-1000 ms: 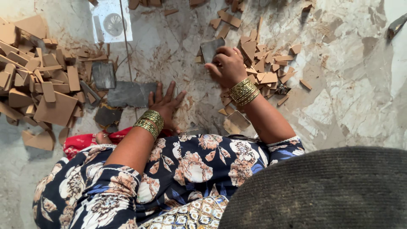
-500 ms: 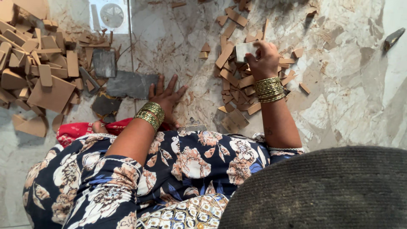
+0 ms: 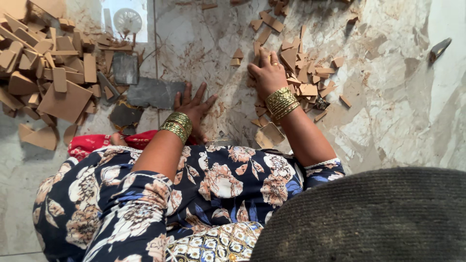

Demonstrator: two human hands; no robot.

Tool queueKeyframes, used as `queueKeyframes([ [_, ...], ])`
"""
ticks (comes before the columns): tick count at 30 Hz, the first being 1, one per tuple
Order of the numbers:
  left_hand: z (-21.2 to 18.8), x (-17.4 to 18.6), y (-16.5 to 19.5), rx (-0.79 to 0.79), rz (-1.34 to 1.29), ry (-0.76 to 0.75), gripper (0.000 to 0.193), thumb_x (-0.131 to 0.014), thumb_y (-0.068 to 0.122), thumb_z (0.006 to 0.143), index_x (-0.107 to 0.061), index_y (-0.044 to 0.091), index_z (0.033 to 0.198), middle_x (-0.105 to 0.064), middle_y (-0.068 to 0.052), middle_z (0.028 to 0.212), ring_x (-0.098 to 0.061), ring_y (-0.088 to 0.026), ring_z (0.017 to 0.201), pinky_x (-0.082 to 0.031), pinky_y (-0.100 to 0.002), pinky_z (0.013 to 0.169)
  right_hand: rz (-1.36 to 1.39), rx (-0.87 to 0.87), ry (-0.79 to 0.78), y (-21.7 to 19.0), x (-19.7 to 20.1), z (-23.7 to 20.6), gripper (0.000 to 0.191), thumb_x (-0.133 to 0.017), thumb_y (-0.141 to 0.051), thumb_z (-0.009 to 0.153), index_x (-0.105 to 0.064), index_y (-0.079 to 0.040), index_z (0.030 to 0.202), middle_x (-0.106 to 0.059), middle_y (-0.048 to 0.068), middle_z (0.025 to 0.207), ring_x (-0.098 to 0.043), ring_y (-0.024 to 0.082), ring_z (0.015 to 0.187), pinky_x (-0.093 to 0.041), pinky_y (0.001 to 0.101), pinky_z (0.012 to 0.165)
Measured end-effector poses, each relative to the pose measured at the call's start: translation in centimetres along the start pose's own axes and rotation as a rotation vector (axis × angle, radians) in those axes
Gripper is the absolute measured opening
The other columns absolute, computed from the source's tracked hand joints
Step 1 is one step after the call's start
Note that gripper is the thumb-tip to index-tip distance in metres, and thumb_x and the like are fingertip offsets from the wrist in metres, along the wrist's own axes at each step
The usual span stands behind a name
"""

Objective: The person sits on the floor and sorts small broken tile pieces by hand, picking pieces one at a time from piles and placing them into separate groups on the floor, occasionally brushing debris aside.

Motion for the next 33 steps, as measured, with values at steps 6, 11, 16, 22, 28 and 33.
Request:
queueKeyframes([
  [6, 0.7, 0.1, 0.2, -0.032, -0.033, 0.028, 0.165, -0.103, 0.051, 0.022, -0.015, 0.045, 0.161, 0.015, 0.001, 0.173, 0.022, -0.039, 0.155, 0.007, -0.062, 0.121, 0.341, -0.031, 0.181, 0.2, 6.4, -3.2, 0.035, -0.065, -0.005, 0.095, -0.063, -0.017, 0.128, -0.053, 0.016, 0.152, -0.065, 0.037, 0.119, -0.057, 0.0459, 0.092],
  [11, 1.2, 0.4, 0.7, -0.027, -0.041, 0.029, 0.161, -0.102, 0.055, 0.025, -0.016, 0.045, 0.161, 0.014, 0.002, 0.173, 0.02, -0.039, 0.156, 0.002, -0.065, 0.122, 0.71, -0.101, 0.024, -2.9, 9.8, -6.2, 0.039, -0.062, -0.01, 0.095, -0.058, -0.018, 0.133, -0.069, 0.015, 0.119, -0.074, 0.032, 0.101, -0.06, 0.0408, 0.085],
  [16, 1.3, 1.2, 1.4, -0.034, 0.019, 0.004, 0.152, -0.1, 0.052, 0.034, -0.018, 0.042, 0.16, 0.01, -0.002, 0.17, 0.016, -0.04, 0.154, -0.002, -0.064, 0.122, 0.664, -0.048, -0.182, -7.3, 7.2, -6.1, 0.041, -0.062, -0.011, 0.093, -0.057, -0.016, 0.133, -0.073, 0.019, 0.11, -0.071, 0.036, 0.102, -0.056, 0.045, 0.084],
  [22, -0.1, 4.7, 3.1, -0.036, 0.152, 0.038, 0.096, -0.085, 0.051, 0.068, -0.041, 0.029, 0.15, -0.027, -0.01, 0.159, -0.021, -0.037, 0.148, -0.022, -0.055, 0.12, 0.572, -0.274, -0.354, -7.1, 1.5, -4.7, 0.036, -0.064, -0.028, 0.1, -0.057, -0.022, 0.134, -0.073, 0.021, 0.108, -0.071, 0.038, 0.099, -0.056, 0.0462, 0.084],
  [28, -6.2, 6.9, 5.4, -0.202, -0.265, 0.346, 0.073, -0.072, 0.052, 0.087, -0.051, 0.012, 0.144, -0.055, -0.016, 0.144, -0.054, -0.036, 0.131, -0.043, -0.048, 0.107, 0.551, -0.25, -0.189, -5.3, -0.5, -4.5, 0.041, -0.067, -0.023, 0.092, -0.058, -0.023, 0.132, -0.074, 0.021, 0.104, -0.073, 0.037, 0.096, -0.057, 0.0471, 0.08],
  [33, -9.1, 5.0, 3.5, -0.255, -0.621, 0.663, 0.066, -0.065, 0.051, 0.094, -0.055, 0.009, 0.143, -0.062, -0.02, 0.138, -0.06, -0.034, 0.128, -0.046, -0.042, 0.109, 0.484, -0.232, -0.162, -5.1, -0.5, -4.9, 0.035, -0.069, -0.021, 0.095, -0.06, -0.022, 0.128, -0.074, 0.023, 0.1, -0.073, 0.038, 0.094, -0.057, 0.0472, 0.079],
])
Point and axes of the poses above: each hand's wrist, its own z-axis towards the middle knuckle, its own x-axis out of the back of the hand, y = z × x, the point moved 4 cm from there along z, towards the middle knuckle
